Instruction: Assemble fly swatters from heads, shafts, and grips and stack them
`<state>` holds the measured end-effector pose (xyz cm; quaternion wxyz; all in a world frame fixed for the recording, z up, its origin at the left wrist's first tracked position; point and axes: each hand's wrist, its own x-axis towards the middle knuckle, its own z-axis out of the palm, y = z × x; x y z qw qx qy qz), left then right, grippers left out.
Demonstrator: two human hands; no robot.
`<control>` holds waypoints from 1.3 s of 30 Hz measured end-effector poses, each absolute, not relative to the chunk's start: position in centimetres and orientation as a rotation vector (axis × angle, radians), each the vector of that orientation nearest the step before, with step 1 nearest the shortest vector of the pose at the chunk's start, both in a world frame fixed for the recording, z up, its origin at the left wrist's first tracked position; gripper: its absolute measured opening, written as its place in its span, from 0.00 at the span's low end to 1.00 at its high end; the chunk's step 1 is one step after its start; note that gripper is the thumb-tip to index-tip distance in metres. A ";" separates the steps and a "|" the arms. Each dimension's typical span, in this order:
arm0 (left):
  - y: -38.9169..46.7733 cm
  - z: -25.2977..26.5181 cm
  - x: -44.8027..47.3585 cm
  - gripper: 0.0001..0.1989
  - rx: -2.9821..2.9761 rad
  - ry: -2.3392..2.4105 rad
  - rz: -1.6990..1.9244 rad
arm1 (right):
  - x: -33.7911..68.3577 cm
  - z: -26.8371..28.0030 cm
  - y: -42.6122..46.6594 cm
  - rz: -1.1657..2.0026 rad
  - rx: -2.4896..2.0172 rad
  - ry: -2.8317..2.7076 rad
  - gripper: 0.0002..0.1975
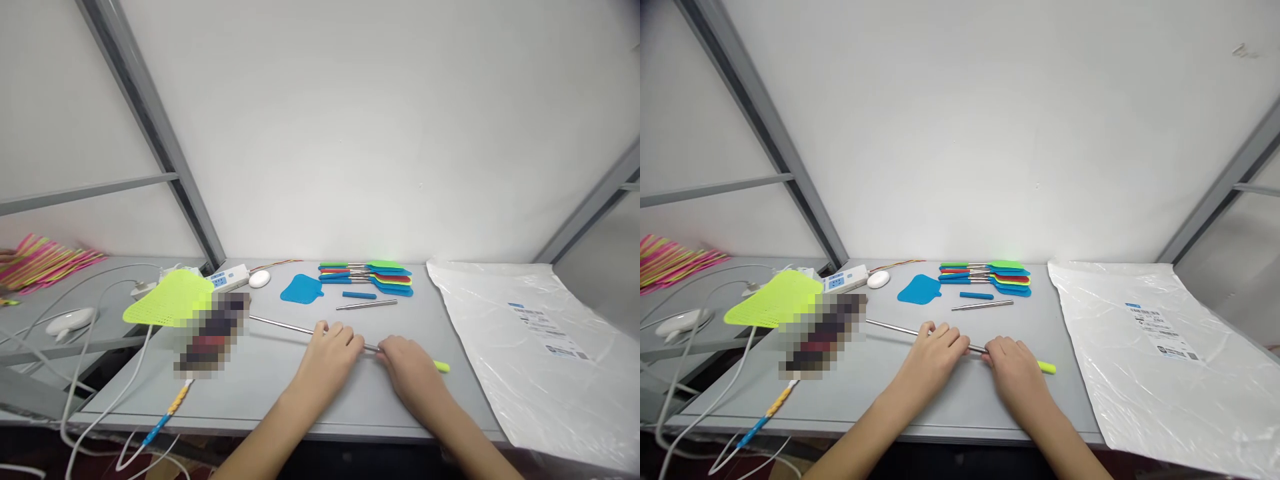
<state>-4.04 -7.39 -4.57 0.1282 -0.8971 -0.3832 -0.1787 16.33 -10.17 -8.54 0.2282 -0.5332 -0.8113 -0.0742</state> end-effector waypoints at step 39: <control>-7.4 -1.2 -4.7 0.12 -2.617 -1.067 -0.599 | 18.1 -7.1 -10.7 -0.360 -1.558 -2.221 0.18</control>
